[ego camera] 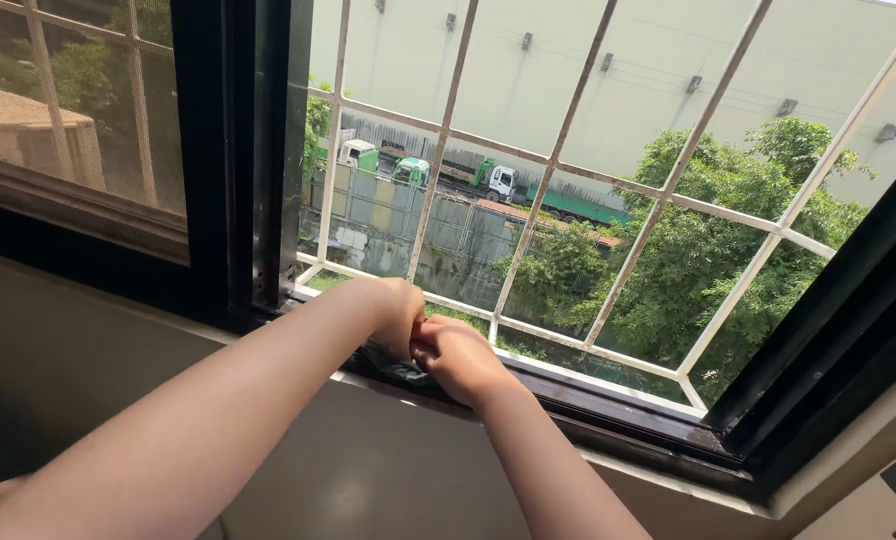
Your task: Clean the window frame and glass using a cleaning spray and a rag.
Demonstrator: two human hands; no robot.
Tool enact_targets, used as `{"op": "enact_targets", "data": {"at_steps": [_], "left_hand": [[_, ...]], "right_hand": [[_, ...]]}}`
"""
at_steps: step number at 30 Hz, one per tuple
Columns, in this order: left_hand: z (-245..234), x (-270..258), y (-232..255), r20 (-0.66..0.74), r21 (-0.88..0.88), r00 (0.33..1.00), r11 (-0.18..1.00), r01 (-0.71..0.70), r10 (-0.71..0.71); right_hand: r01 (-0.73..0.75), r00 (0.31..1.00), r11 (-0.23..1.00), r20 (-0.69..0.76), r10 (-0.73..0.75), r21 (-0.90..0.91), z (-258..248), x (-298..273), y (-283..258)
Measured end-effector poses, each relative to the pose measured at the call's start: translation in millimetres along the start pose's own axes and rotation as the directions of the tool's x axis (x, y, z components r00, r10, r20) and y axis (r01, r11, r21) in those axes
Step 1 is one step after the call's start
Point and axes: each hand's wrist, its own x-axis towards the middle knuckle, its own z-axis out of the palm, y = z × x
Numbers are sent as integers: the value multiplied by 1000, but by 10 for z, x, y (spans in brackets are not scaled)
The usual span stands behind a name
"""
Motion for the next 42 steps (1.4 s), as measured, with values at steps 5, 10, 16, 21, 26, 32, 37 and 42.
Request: {"op": "enact_targets", "data": {"at_steps": [5,10,16,21,26,32,37,42], "left_hand": [[191,430,1298,-191,-21,968,985,-172,165],[575,805,2459,-380,-122,896,948,-294,229],[369,373,2724,-805,-148,551,825,-545,220],[165,113,2230,-578,31,698,865,-500,424],[736,150,1582,-530,231,726,899,-373,438],[771,-356,471,-602,231,754,961,-149,262],[681,-558,-50,-586,188,778,972,-142,227],[611,-693,-829,-515,180,852,984,-8,101]], "right_hand": [[-247,969,964,-46,243,-99,-792,-927,511],[-367,920,904,-231,317,-222,-1274,-1736,1076],[-335,770,897,-633,84,-289,-1448,-2010,860],[-208,816,973,-566,114,-103,-1119,-2105,562],[-103,889,955,-457,-37,-277,-568,-1698,221],[47,905,907,-367,-216,-419,85,-663,-46],[57,923,896,-318,-215,-441,455,-232,-269],[103,894,928,-375,-245,-359,943,384,-676]]}}
